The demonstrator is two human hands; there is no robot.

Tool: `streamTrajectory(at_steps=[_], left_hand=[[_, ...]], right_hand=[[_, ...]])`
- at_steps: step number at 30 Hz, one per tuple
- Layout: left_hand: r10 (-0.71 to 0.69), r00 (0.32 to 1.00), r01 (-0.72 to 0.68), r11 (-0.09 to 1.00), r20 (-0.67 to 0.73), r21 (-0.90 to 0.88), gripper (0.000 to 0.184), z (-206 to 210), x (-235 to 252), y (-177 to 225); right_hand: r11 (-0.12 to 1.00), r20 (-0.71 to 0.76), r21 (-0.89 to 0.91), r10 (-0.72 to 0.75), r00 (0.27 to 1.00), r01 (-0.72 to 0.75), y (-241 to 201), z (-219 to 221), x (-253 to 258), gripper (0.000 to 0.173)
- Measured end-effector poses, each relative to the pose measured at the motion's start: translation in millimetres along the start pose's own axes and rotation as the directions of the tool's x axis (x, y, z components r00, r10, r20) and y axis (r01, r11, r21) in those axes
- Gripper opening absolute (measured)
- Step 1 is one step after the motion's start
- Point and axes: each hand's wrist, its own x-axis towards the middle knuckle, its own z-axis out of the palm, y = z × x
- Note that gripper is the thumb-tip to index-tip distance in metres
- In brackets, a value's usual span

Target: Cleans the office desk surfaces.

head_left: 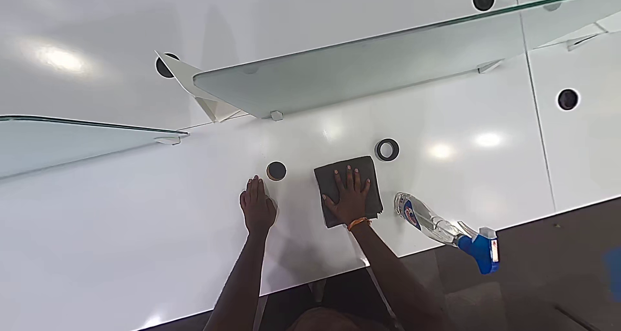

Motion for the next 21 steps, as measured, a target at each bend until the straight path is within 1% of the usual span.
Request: streamTrajectory(at_steps=[2, 7, 12, 16, 18, 21], left_hand=[[-0.009, 1.0, 0.009, 1.0, 0.014, 0.005, 0.059, -1, 0, 0], [-0.014, 0.999, 0.014, 1.0, 0.034, 0.001, 0.06, 0, -1, -1], [-0.014, 1.0, 0.015, 1.0, 0.021, -0.009, 0.059, 0, -1, -2], [-0.016, 1.0, 0.016, 0.999, 0.012, -0.033, 0.058, -1, -1, -1], [-0.02, 1.0, 0.02, 0.999, 0.013, -0.039, 0.058, -1, -1, -1], [-0.027, 0.999, 0.028, 0.999, 0.022, -0.035, 0.057, -2, -1, -1]], right_hand=[[1.0, 0.004, -0.008, -0.007, 1.0, 0.007, -9, -6, 23, 0.092], [1.0, -0.042, -0.011, -0.027, 0.999, 0.027, -22, -15, 76, 0.091], [0.999, -0.116, 0.025, -0.026, 0.993, 0.029, -31, -27, 138, 0.093], [0.999, -0.18, 0.025, -0.019, 0.984, 0.024, -36, -36, 181, 0.09], [0.999, -0.178, 0.028, -0.011, 0.984, 0.017, -38, -39, 192, 0.089], [0.998, -0.185, 0.057, 0.0, 0.983, 0.011, -38, -41, 194, 0.088]])
